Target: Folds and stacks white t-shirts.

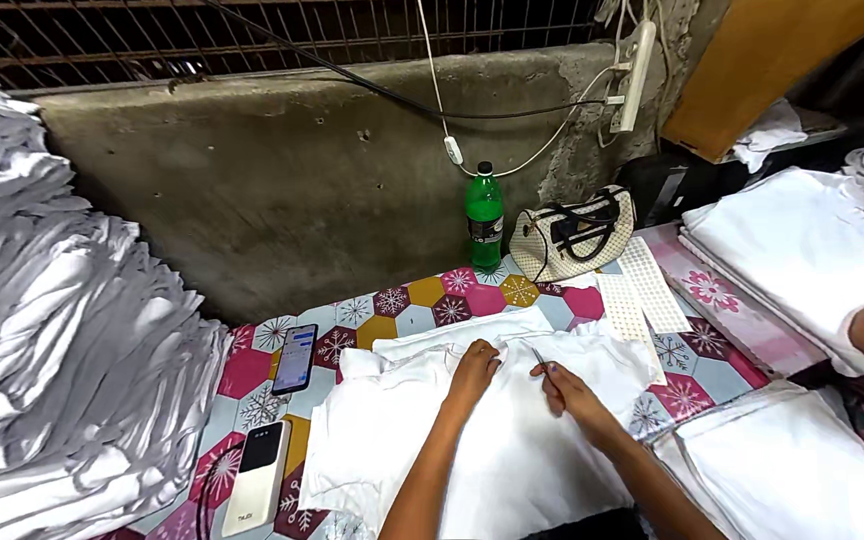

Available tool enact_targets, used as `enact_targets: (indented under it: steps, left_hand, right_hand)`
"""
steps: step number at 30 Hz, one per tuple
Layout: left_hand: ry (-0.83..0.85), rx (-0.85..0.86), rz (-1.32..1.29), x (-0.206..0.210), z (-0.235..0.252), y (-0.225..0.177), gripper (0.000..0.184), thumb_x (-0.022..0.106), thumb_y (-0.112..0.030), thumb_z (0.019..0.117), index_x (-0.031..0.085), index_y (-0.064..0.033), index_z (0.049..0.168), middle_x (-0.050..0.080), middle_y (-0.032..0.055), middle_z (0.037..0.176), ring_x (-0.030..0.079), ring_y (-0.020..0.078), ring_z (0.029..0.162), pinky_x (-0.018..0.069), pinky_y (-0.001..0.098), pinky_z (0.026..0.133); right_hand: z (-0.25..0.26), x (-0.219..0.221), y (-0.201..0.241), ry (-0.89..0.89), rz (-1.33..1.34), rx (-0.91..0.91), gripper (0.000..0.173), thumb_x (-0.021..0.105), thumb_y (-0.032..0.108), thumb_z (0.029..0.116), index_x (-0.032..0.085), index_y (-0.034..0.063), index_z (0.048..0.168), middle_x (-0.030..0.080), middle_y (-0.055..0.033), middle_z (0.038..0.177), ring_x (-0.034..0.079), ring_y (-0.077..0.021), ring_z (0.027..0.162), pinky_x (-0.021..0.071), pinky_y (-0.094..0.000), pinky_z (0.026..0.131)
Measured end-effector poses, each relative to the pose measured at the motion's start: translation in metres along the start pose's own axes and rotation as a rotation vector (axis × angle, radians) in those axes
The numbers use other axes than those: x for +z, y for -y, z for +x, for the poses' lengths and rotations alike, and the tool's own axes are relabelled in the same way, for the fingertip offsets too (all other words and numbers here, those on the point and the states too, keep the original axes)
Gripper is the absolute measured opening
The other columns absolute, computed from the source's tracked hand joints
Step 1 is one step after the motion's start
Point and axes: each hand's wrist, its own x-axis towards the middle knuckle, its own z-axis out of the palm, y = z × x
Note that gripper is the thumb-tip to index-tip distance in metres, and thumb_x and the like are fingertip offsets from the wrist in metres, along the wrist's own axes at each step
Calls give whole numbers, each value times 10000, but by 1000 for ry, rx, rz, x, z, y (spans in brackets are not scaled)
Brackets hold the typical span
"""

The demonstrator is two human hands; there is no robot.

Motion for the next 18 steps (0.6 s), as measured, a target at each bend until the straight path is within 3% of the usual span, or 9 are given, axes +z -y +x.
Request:
enact_targets:
  steps: [6,9,18]
  left_hand:
    - [-83,56,-42,4,-2,12,136,619,-12,933,722,78,934,709,223,1045,710,315,966,572,414,918]
    - [-109,32,-139,3,-4,16,121,631,-5,907,713,80,929,704,217,1050,713,259,893,592,357,843]
    - [-123,-88,-312,2,-7,17,124,674,-12,878,702,98,928,658,215,1139,693,165,910,589,260,829]
  right_hand:
    - [31,31,-14,141,311,383,475,174,372,1140,551,101,1041,397,70,587,365,-51,436,351,-203,433]
    - [40,37,-16,157,339,454,456,202,403,1138,526,121,985,370,73,565,328,-44,413,306,-192,409]
    - [52,41,-18,94,363,545,511,214,468,1126,530,115,936,334,74,531,276,-38,382,258,-191,378]
